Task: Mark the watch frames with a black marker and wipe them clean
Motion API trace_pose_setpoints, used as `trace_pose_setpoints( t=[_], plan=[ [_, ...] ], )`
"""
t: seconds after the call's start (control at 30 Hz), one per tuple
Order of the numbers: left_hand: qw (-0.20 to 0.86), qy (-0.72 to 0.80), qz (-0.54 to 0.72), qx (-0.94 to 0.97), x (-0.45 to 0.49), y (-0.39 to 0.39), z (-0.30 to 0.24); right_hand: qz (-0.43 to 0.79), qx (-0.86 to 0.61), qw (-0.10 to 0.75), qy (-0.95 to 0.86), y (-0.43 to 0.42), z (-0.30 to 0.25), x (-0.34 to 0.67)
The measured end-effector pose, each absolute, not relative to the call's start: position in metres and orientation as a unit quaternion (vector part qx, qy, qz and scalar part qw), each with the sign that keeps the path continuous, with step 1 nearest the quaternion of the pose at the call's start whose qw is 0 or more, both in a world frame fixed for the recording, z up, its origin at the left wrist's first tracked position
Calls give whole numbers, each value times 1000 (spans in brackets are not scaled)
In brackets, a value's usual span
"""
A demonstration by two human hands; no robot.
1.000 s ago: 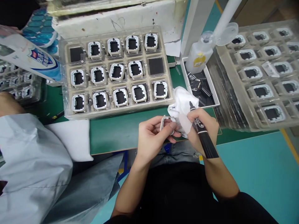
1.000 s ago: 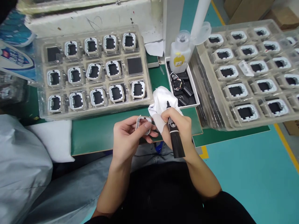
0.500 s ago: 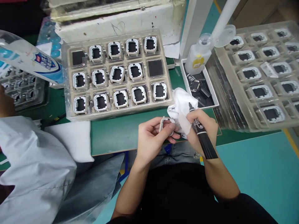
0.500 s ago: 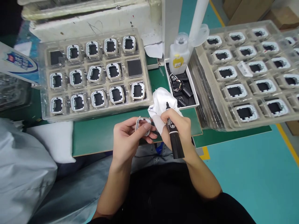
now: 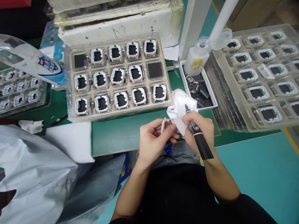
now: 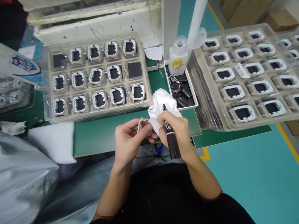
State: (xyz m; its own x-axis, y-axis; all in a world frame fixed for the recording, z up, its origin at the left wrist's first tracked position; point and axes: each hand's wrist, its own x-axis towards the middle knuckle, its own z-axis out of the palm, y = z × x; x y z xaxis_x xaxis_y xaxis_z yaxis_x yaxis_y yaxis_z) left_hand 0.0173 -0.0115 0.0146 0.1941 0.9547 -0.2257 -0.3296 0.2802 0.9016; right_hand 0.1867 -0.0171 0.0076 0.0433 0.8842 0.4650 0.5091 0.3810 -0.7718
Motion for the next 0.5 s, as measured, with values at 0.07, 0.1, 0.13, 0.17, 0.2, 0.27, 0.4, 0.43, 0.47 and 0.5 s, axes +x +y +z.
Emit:
trace_pose_setpoints(
  t=[0.07,0.1,0.13,0.17,0.2,0.27,0.4,0.43,0.47,0.5],
  plan=[
    [683,421,467,371,17,-12,15,190,-531,495,-661,-17,6,187],
    [686,419,466,371,16,-12,15,189,-537,494,-657,-17,6,187],
    [688,416,465,371,16,-12,15,188,-541,495,-654,-17,5,187],
    [690,414,464,371,15,-12,15,188,-544,496,-650,-18,4,186],
    [690,410,466,372,15,-12,14,188,-547,497,-647,-18,4,186],
    [691,400,469,378,13,-11,13,189,-551,501,-640,-19,3,185],
    [685,378,473,404,11,-9,7,192,-549,512,-632,-20,4,184],
    [684,375,473,410,10,-9,6,189,-548,516,-631,-19,5,184],
    [682,374,472,414,9,-8,4,186,-547,519,-630,-19,6,184],
    [682,373,472,416,8,-8,4,183,-548,520,-630,-19,6,184]
  ],
)
